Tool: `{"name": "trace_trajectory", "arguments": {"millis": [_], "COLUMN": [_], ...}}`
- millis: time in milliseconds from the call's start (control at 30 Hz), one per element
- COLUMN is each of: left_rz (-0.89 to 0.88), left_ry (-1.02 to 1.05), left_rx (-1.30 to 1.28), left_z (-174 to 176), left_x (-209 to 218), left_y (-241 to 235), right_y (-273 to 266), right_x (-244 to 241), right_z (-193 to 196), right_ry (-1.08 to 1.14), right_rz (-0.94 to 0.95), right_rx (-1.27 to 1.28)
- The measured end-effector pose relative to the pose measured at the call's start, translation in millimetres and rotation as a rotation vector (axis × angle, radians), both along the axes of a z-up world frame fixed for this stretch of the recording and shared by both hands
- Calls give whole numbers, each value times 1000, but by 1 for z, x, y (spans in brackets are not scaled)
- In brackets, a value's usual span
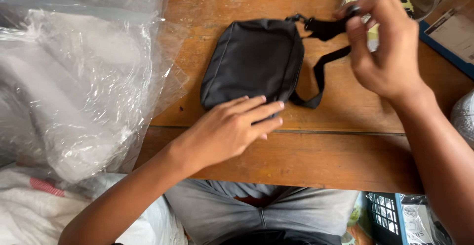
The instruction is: The person attaches a strap to a black bag using a metal clasp, then places a sticker inside the bag. They use a brush to clean the bag's surface and attach a small chain to the zipper pull.
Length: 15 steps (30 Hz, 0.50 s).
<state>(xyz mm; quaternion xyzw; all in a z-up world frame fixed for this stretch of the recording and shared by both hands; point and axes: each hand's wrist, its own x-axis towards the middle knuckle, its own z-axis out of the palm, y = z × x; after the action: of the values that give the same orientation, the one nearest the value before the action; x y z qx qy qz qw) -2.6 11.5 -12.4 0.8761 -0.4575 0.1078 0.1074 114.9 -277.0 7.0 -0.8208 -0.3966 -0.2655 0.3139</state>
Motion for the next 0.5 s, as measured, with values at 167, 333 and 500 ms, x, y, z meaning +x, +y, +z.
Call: {"name": "trace_trajectory", "arguments": {"millis": [167,333,500], "left_rz": [92,260,220], "left_ry": [-103,-91,-264], "left_rx": [-108,-152,-182], "left_z": [-12,-27,-23], "left_x": [24,42,40], "left_y": [15,27,26], "right_y": [8,3,-4], "right_x": [-13,-22,-33], "right_z": [5,1,-1], "right_ry": [152,169,61], "right_rz": [202,174,83], "right_rx": [337,490,340]}}
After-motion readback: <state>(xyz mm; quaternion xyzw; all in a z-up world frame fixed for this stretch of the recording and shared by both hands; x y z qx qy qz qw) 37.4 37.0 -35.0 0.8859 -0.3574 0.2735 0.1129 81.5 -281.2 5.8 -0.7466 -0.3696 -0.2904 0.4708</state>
